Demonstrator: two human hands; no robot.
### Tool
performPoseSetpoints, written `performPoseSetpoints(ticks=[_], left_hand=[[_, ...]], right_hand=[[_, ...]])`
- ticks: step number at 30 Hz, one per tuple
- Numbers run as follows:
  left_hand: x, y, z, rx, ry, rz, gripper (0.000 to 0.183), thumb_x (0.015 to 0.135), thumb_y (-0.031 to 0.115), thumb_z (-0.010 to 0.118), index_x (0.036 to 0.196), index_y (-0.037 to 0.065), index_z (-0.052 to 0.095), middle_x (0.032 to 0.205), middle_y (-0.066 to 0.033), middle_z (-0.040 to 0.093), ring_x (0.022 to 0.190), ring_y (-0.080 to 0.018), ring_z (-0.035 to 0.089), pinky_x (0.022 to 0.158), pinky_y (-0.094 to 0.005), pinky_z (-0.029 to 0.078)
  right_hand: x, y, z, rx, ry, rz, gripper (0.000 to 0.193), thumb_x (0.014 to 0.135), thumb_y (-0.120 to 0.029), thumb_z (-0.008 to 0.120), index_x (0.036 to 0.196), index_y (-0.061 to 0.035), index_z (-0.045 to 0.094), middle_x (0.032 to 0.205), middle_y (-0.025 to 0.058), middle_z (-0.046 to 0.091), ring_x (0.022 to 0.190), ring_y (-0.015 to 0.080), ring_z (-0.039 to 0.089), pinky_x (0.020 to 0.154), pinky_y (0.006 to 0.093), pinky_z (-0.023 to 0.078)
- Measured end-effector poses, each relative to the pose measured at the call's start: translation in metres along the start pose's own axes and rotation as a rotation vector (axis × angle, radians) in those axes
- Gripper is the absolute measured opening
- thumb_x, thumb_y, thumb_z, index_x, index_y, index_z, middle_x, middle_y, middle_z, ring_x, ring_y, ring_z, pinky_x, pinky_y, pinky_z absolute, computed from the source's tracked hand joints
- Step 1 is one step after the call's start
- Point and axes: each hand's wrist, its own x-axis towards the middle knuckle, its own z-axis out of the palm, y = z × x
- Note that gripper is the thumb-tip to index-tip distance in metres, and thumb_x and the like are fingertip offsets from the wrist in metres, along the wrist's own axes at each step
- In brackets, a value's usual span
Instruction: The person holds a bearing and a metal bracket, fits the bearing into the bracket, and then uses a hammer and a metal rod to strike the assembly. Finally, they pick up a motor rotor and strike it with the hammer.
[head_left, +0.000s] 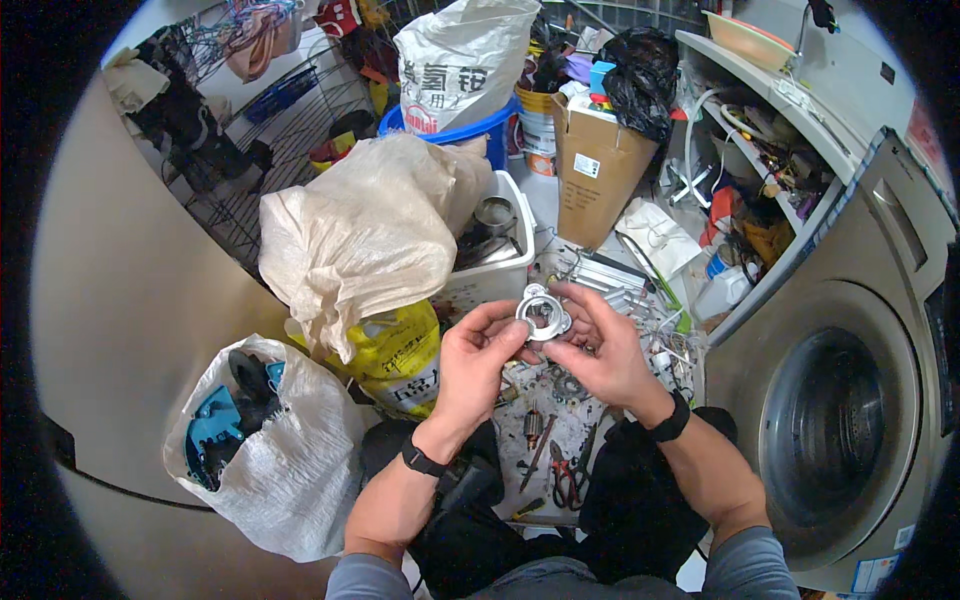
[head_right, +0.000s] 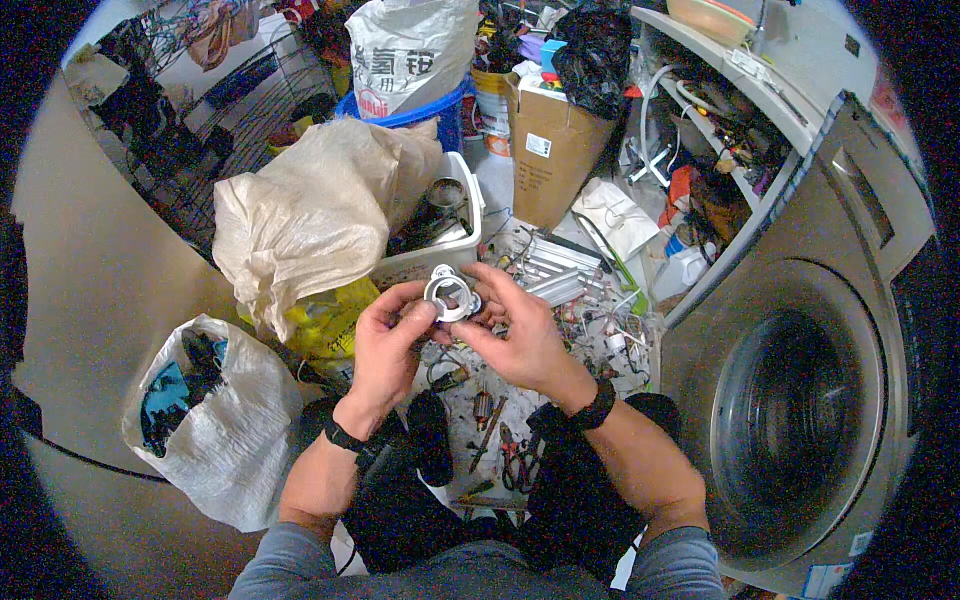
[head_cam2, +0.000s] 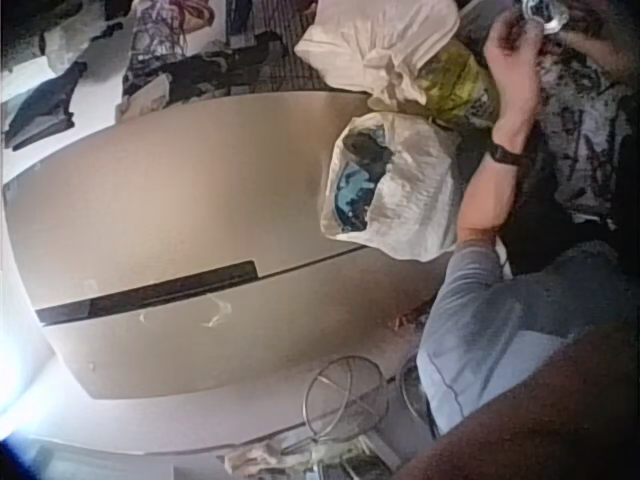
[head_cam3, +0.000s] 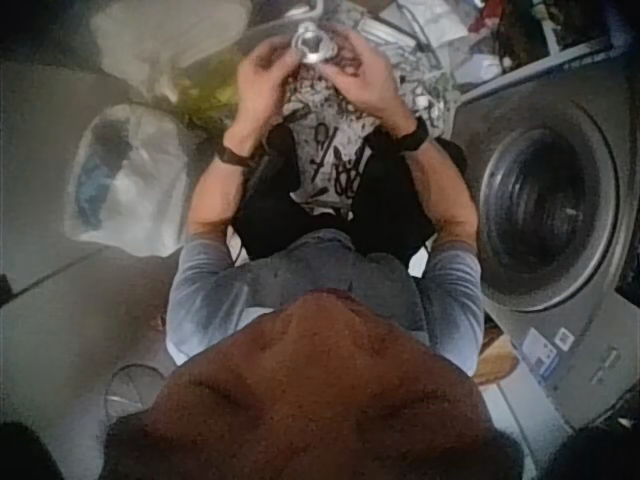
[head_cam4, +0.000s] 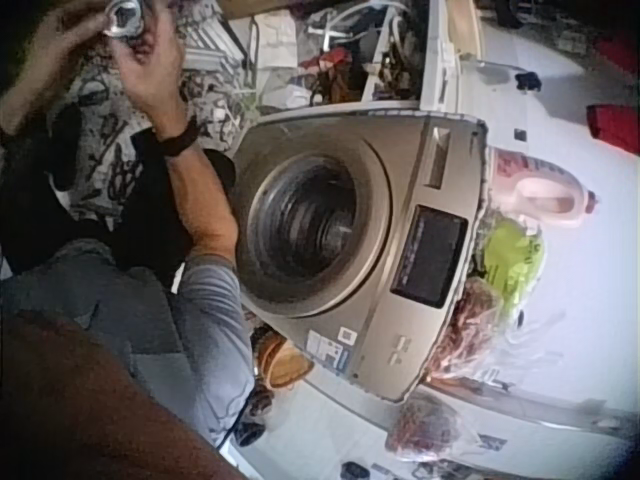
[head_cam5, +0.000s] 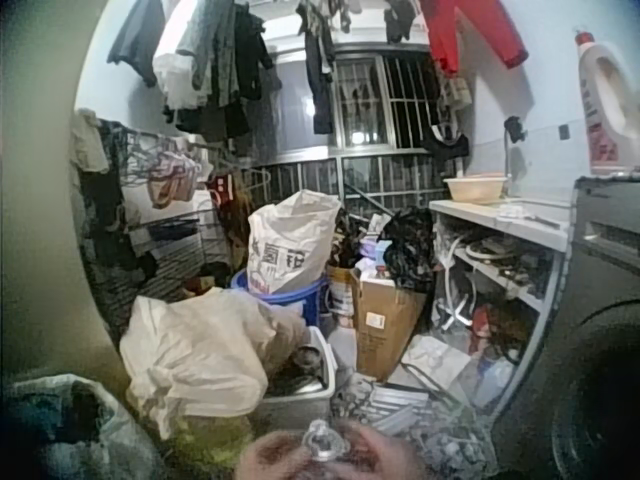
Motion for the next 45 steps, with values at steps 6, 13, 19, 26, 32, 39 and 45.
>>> performPoseSetpoints(ticks=[6,13,19,26,32,39,45], left_hand=[[-0.001,0.000,-0.001,-0.032,0.030,-0.003,0.030,0.095,0.007,0.066,0.122,-0.006,0.061,0.107,-0.0119,0.071,0.087,-0.0147,0.068,0.070,-0.0280,0.057],[-0.002,0.003,-0.004,0.017,0.015,0.007,0.031,0.093,0.006,0.068,0.122,-0.006,0.060,0.106,-0.0122,0.071,0.085,-0.0165,0.068,0.070,-0.0303,0.058],[-0.001,0.003,-0.002,-0.026,-0.001,0.023,0.030,0.094,0.003,0.068,0.122,-0.005,0.061,0.105,-0.0112,0.071,0.086,-0.0142,0.067,0.071,-0.0278,0.056],[-0.002,0.003,-0.002,0.023,0.003,0.044,0.033,0.091,0.004,0.067,0.122,-0.006,0.061,0.105,-0.0115,0.070,0.085,-0.0171,0.067,0.071,-0.0310,0.057],[-0.004,0.003,-0.002,0.001,0.011,0.024,0.031,0.092,0.002,0.069,0.121,-0.006,0.062,0.101,-0.0102,0.071,0.080,-0.0131,0.067,0.069,-0.0264,0.056],[-0.006,0.003,-0.002,0.042,-0.001,0.043,0.028,0.093,0.002,0.068,0.119,-0.006,0.062,0.099,-0.0105,0.072,0.079,-0.0137,0.067,0.068,-0.0266,0.056],[-0.005,0.001,-0.003,0.046,-0.008,0.038,0.025,0.094,0.002,0.067,0.117,-0.006,0.063,0.097,-0.0102,0.072,0.079,-0.0142,0.067,0.067,-0.0272,0.056]], right_hand=[[0.000,0.005,0.000,0.025,-0.042,0.041,0.054,0.091,-0.006,0.072,0.138,0.0046,0.047,0.120,0.0166,0.068,0.106,0.0180,0.067,0.089,0.0330,0.056],[-0.001,0.004,0.000,0.034,-0.061,0.095,0.053,0.092,-0.006,0.072,0.138,0.0047,0.049,0.116,0.0151,0.069,0.102,0.0172,0.068,0.086,0.0322,0.056],[0.000,0.004,-0.004,0.077,-0.077,0.129,0.051,0.092,-0.003,0.069,0.138,0.0049,0.049,0.111,0.0124,0.070,0.097,0.0149,0.069,0.082,0.0297,0.056],[-0.001,0.000,-0.002,0.184,-0.085,0.179,0.049,0.093,-0.002,0.067,0.137,0.0051,0.048,0.114,0.0119,0.069,0.101,0.0151,0.068,0.083,0.0281,0.055],[-0.002,-0.002,-0.007,0.220,-0.120,0.262,0.049,0.093,-0.002,0.067,0.137,0.0050,0.048,0.117,0.0117,0.068,0.104,0.0164,0.067,0.084,0.0288,0.056],[-0.004,-0.002,-0.009,0.222,-0.123,0.249,0.048,0.093,-0.004,0.069,0.135,0.0041,0.049,0.117,0.0112,0.067,0.099,0.0135,0.066,0.076,0.0256,0.055],[-0.005,-0.003,-0.011,0.260,-0.138,0.278,0.047,0.094,-0.003,0.067,0.136,0.0041,0.047,0.117,0.0113,0.067,0.100,0.0138,0.065,0.077,0.0262,0.055]])
